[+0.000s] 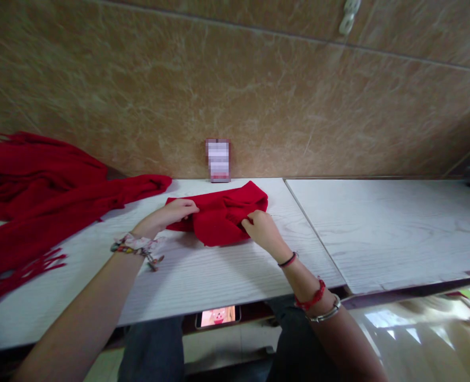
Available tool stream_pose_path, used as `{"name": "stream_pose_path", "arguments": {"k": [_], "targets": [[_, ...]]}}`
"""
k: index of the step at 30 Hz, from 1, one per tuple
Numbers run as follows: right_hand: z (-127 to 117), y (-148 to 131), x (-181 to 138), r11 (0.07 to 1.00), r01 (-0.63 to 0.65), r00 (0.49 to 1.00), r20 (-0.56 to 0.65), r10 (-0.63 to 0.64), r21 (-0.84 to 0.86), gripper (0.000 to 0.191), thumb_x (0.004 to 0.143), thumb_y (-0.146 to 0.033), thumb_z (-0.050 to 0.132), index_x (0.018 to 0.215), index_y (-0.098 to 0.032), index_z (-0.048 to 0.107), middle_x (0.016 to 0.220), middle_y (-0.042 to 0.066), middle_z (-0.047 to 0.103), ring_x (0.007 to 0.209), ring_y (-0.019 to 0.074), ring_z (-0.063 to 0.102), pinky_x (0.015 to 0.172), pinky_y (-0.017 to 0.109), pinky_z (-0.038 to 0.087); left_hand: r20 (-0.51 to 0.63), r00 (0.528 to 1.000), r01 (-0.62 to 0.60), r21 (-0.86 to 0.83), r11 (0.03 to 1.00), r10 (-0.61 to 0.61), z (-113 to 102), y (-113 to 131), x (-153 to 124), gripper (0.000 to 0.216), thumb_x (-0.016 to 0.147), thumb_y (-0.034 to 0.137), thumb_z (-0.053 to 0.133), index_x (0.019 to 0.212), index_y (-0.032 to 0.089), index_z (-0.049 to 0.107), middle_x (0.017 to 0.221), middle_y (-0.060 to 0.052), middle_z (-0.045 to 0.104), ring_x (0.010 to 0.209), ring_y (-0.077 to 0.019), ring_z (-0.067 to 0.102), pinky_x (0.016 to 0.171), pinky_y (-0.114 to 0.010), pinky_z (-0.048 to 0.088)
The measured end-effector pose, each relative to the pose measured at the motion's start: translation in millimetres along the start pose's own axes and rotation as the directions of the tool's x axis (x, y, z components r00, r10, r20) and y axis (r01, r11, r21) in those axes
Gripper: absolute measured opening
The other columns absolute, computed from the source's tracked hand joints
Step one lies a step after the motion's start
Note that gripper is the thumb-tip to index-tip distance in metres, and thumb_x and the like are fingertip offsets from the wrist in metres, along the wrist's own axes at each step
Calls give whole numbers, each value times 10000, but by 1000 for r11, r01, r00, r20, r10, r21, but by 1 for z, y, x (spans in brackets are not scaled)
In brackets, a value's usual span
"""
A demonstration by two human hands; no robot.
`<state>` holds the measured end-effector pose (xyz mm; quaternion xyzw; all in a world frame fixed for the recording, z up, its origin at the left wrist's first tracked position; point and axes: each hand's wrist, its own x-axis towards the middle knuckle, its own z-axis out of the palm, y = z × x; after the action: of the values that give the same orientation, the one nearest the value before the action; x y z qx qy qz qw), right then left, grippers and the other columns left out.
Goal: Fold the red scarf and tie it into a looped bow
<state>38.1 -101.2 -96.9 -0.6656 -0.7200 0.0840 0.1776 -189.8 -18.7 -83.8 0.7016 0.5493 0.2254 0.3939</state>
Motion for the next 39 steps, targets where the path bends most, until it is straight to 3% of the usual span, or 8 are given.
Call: {"name": "stream_pose_path", "arguments": {"k": [7,11,17,22,26,29,33,39], "targets": [[2,3,8,966,241,971,-28,-239,95,433,693,-79,581,1111,-161,661,1108,116,684,1023,237,622,901,385,483,37,999,-20,113,993,16,8,-6,5,151,625,303,528,525,192,508,534,22,509,568,-140,467,545,-248,341],[7,4,14,967,-4,996,-84,27,255,283,723,-56,507,913,-161,689,923,99,726,871,234,669,834,377,518,-3,999,-43,106,993,44,5,-6,6,164,626,311,531,515,196,496,520,28,495,567,-140,464,554,-251,349],[-14,46,3,649,-111,973,-50,225,753,255,829,-224,458,999,-182,643,972,105,722,834,235,690,709,372,569,9,995,-104,136,985,104,-2,-2,2,156,636,329,527,565,193,556,558,21,532,593,-151,475,585,-260,351],[-44,92,-14,927,-132,989,-9,145,350,124,691,-169,618,795,-211,672,796,46,727,798,239,673,737,356,542,57,995,-92,273,958,79,6,1,-1,171,664,346,552,571,202,551,567,18,539,601,-159,488,593,-261,342],[-57,89,-8,990,-130,961,-253,114,-50,227,752,-225,639,967,-163,682,994,136,716,957,284,660,853,392,505,-109,989,-51,387,921,101,-1,-2,0,261,735,446,553,643,202,562,708,-38,621,712,-196,560,648,-273,369],[-43,61,12,993,64,976,-201,-83,-98,268,835,-243,588,1072,-138,659,1140,155,676,1059,264,628,926,381,472,-282,959,106,393,913,10,-19,-13,0,339,701,523,606,764,190,584,800,-74,648,794,-228,580,662,-283,384],[-13,36,31,979,130,989,88,-117,-158,235,847,-256,622,1033,-117,662,1107,160,684,1018,255,639,879,348,481,-51,983,185,148,972,-179,-38,-25,-1,493,554,549,713,862,178,610,777,-40,653,689,-193,570,581,-267,380],[-12,43,22,984,156,983,-88,-163,-82,92,858,-175,573,840,-156,662,908,89,683,863,202,640,817,328,485,-364,925,-111,8,994,106,-38,-19,3,377,622,420,655,919,191,625,824,-8,631,778,-175,560,642,-249,398]]}}
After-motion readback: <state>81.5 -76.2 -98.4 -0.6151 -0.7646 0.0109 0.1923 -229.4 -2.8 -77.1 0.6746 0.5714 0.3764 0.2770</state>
